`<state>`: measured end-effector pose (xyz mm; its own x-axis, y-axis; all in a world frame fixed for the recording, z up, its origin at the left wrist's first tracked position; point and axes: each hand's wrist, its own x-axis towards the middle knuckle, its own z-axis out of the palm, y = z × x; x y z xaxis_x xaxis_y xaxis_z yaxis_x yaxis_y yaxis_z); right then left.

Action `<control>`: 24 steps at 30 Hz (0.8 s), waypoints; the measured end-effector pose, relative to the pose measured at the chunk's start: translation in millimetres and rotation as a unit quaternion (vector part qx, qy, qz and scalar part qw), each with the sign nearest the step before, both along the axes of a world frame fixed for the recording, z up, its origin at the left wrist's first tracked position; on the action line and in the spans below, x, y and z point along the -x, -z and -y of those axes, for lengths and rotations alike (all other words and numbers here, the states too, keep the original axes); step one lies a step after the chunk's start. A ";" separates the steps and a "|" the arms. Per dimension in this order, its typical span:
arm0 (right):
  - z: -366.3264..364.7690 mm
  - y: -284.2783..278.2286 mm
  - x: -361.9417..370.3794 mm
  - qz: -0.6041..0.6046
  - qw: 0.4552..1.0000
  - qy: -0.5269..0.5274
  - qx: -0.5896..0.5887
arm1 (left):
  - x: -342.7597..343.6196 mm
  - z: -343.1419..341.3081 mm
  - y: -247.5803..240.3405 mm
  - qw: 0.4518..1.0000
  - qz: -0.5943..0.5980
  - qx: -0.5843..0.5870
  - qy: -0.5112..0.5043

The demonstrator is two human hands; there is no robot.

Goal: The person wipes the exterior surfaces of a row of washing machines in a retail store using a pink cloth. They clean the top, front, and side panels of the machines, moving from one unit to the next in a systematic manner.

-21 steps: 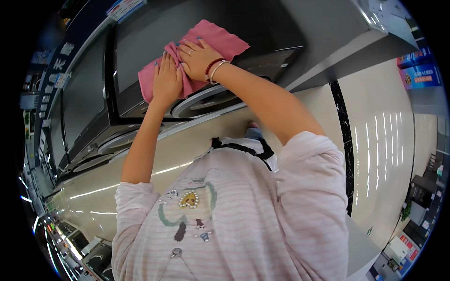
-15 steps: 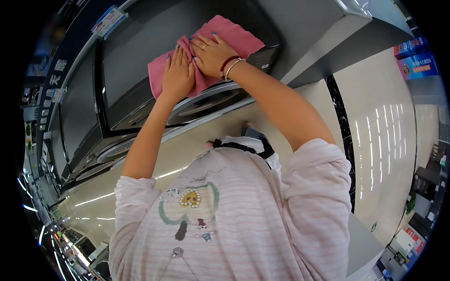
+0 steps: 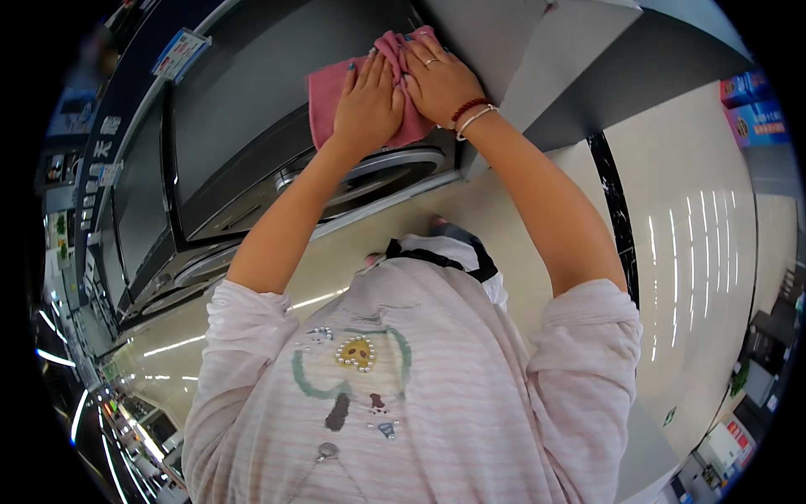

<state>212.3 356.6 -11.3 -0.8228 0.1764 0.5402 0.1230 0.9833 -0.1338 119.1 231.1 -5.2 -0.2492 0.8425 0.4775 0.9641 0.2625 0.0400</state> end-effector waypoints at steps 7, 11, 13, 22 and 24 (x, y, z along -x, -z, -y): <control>0.3 -1.3 -1.5 0.043 0.998 0.025 -0.028 | 2.7 9.8 -9.1 0.999 0.005 0.035 0.029; 7.0 -9.9 -6.1 0.076 0.996 0.021 -0.044 | 14.1 29.0 -13.5 0.993 0.008 0.082 0.082; 15.3 -12.8 -6.0 0.089 0.994 -0.002 -0.055 | 18.5 45.1 -21.4 0.988 0.030 0.101 0.115; 81.4 -21.3 34.1 0.144 0.975 -0.139 -0.094 | 59.9 127.0 -22.4 0.990 0.024 0.104 0.095; 100.8 -23.1 49.1 0.153 0.970 -0.162 -0.099 | 70.0 151.3 -24.0 0.990 0.034 0.110 0.076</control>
<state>163.2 255.9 11.8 -0.9448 -0.2011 0.2587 -0.1932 0.9796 0.0557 49.1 79.8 18.9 -0.1376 0.9547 0.2640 0.9901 0.1248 0.0646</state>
